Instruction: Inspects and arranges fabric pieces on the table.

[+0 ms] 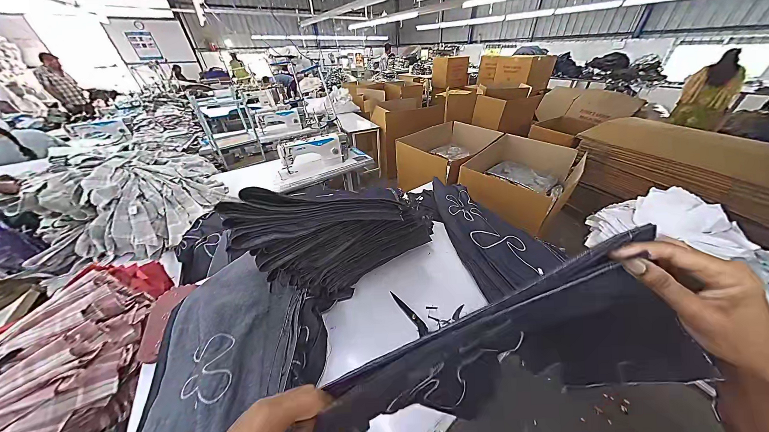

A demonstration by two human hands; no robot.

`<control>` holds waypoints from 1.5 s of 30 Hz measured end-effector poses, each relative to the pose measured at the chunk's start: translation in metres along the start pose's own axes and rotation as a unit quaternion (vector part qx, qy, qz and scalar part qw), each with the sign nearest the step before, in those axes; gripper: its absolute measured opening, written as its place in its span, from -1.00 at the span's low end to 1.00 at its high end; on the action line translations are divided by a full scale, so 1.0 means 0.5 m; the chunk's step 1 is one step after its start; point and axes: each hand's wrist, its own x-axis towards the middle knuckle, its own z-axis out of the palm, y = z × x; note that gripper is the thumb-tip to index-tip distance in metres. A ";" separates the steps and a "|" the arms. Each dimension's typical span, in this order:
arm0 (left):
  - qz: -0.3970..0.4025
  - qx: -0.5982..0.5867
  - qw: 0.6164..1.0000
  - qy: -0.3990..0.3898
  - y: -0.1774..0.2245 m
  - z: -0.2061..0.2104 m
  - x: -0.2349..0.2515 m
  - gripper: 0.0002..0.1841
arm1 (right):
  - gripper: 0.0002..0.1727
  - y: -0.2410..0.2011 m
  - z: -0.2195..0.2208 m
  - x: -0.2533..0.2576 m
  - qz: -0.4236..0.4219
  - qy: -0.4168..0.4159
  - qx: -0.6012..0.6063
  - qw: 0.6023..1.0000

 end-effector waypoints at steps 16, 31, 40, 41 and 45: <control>0.071 0.376 0.743 0.549 -0.055 -0.456 0.275 -0.63 | -0.35 0.097 0.308 0.536 -0.109 0.217 0.165 0.956; -0.335 0.194 0.707 0.592 -0.303 0.288 -0.270 -0.71 | -0.65 0.287 0.704 -0.024 0.192 -0.053 0.052 0.979; -0.431 0.225 0.566 0.666 -0.203 0.574 -0.430 -0.79 | -0.71 0.084 0.895 -0.239 0.141 -0.217 0.181 0.949; -0.449 0.243 0.540 0.669 -0.207 0.582 -0.458 -0.78 | -0.70 0.066 0.909 -0.233 0.121 -0.233 0.189 0.946; -0.608 0.192 0.389 0.665 -0.185 0.602 -0.615 -0.60 | -0.67 0.024 0.936 -0.199 0.083 -0.270 0.209 0.936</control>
